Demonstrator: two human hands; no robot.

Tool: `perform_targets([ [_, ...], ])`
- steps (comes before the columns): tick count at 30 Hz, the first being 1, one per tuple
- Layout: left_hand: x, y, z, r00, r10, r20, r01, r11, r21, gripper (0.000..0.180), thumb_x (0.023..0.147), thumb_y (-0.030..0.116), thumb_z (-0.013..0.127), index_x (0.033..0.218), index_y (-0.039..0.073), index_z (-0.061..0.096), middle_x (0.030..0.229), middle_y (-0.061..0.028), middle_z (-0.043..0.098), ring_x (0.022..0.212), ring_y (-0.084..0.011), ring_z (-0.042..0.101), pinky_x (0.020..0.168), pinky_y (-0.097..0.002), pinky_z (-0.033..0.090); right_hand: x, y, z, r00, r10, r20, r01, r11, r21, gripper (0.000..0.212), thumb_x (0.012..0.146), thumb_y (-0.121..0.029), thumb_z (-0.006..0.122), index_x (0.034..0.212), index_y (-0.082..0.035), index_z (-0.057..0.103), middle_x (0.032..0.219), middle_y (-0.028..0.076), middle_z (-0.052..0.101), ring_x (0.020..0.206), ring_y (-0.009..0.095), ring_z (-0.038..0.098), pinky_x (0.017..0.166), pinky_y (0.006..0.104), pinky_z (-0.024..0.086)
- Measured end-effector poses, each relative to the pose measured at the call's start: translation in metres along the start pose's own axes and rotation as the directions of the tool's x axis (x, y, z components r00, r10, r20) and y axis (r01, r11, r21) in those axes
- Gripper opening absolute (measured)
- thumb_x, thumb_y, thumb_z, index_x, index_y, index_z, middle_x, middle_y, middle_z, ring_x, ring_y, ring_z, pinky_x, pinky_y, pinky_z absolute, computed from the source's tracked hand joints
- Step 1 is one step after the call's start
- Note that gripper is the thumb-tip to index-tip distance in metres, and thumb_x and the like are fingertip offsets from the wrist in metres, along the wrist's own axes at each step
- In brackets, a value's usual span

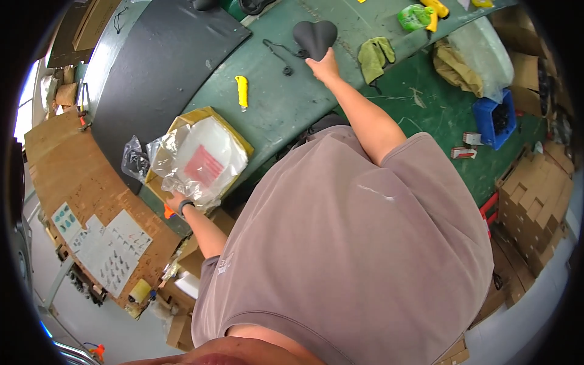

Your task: Packing bicycle components into boxes and using a heat gun to finish the surface of a bicycle saddle.

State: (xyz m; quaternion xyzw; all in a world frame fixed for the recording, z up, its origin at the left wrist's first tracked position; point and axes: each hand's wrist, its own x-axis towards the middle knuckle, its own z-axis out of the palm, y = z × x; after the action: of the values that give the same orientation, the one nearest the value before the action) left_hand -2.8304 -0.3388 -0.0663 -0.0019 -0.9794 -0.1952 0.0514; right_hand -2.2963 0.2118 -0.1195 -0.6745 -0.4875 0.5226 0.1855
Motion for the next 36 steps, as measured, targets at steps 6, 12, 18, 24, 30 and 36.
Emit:
perform_targets([
  [6, -0.141, 0.162, 0.021, 0.940, 0.305, -0.155, -0.315, 0.948, -0.044, 0.091, 0.094, 0.026, 0.081, 0.163, -0.014, 0.034, 0.165, -0.0347, 0.043, 0.152, -0.0462, 0.045, 0.131, -0.0512, 0.031, 0.003, 0.080, -0.095, 0.944, -0.330, -0.005, 0.323, 0.926, -0.194, 0.066, 0.094, -0.037, 0.082, 0.145, 0.000, 0.064, 0.116, 0.020, 0.080, 0.096, 0.028, 0.080, 0.088, 0.0403, 0.062],
  [12, -0.375, 0.322, 0.025, 0.683, 0.638, 0.356, -0.360, 0.718, -0.596, 0.067, 0.100, 0.013, 0.076, 0.159, -0.002, 0.049, 0.154, -0.0262, 0.061, 0.139, -0.0371, 0.062, 0.118, -0.0467, 0.048, 0.095, 0.106, -0.307, 0.626, -0.219, -0.749, 0.115, 0.975, -0.190, 0.030, 0.094, -0.022, 0.072, 0.118, -0.005, 0.078, 0.107, 0.017, 0.082, 0.099, 0.037, 0.078, 0.090, 0.0468, 0.061],
  [18, -0.520, 0.440, 0.092, 0.483, 0.700, 0.526, -0.397, 0.710, -0.581, 0.064, 0.099, 0.017, 0.079, 0.157, 0.004, 0.054, 0.148, -0.0229, 0.066, 0.136, -0.0353, 0.065, 0.114, -0.0475, 0.051, 0.289, 0.113, -0.491, 0.661, -0.135, -0.738, -0.136, 0.946, -0.295, 0.062, 0.090, -0.034, 0.080, 0.138, 0.002, 0.066, 0.129, 0.028, 0.073, 0.123, 0.046, 0.068, 0.107, 0.0534, 0.054],
  [24, -0.588, 0.517, 0.142, 0.504, 0.686, 0.525, -0.615, 0.712, -0.339, 0.092, 0.089, 0.025, 0.085, 0.165, 0.001, 0.039, 0.161, -0.0269, 0.051, 0.148, -0.0471, 0.049, 0.123, -0.0532, 0.041, 0.395, 0.079, -0.518, 0.760, -0.020, -0.650, -0.208, 0.939, -0.272, 0.068, 0.086, -0.041, 0.085, 0.130, 0.006, 0.062, 0.129, 0.028, 0.068, 0.124, 0.047, 0.065, 0.109, 0.0552, 0.052],
  [30, -0.605, 0.566, 0.169, 0.552, 0.584, 0.595, -0.742, 0.670, 0.030, 0.105, 0.088, 0.034, 0.087, 0.170, 0.003, 0.030, 0.154, -0.0270, 0.055, 0.134, -0.0488, 0.057, 0.112, -0.0569, 0.049, 0.412, 0.049, -0.521, 0.702, -0.027, -0.712, -0.284, 0.906, -0.315, 0.066, 0.090, -0.049, 0.078, 0.127, 0.003, 0.063, 0.127, 0.026, 0.068, 0.118, 0.046, 0.069, 0.103, 0.0555, 0.056],
  [36, -0.580, 0.575, 0.208, 0.516, 0.408, 0.753, -0.573, 0.818, -0.051, 0.118, 0.085, 0.033, 0.087, 0.174, 0.003, 0.015, 0.151, -0.0357, 0.056, 0.131, -0.0520, 0.062, 0.112, -0.0534, 0.051, 0.388, 0.023, -0.566, 0.699, 0.090, -0.710, -0.254, 0.959, -0.129, 0.068, 0.090, -0.058, 0.075, 0.113, 0.006, 0.073, 0.113, 0.031, 0.077, 0.110, 0.049, 0.073, 0.096, 0.0566, 0.058],
])
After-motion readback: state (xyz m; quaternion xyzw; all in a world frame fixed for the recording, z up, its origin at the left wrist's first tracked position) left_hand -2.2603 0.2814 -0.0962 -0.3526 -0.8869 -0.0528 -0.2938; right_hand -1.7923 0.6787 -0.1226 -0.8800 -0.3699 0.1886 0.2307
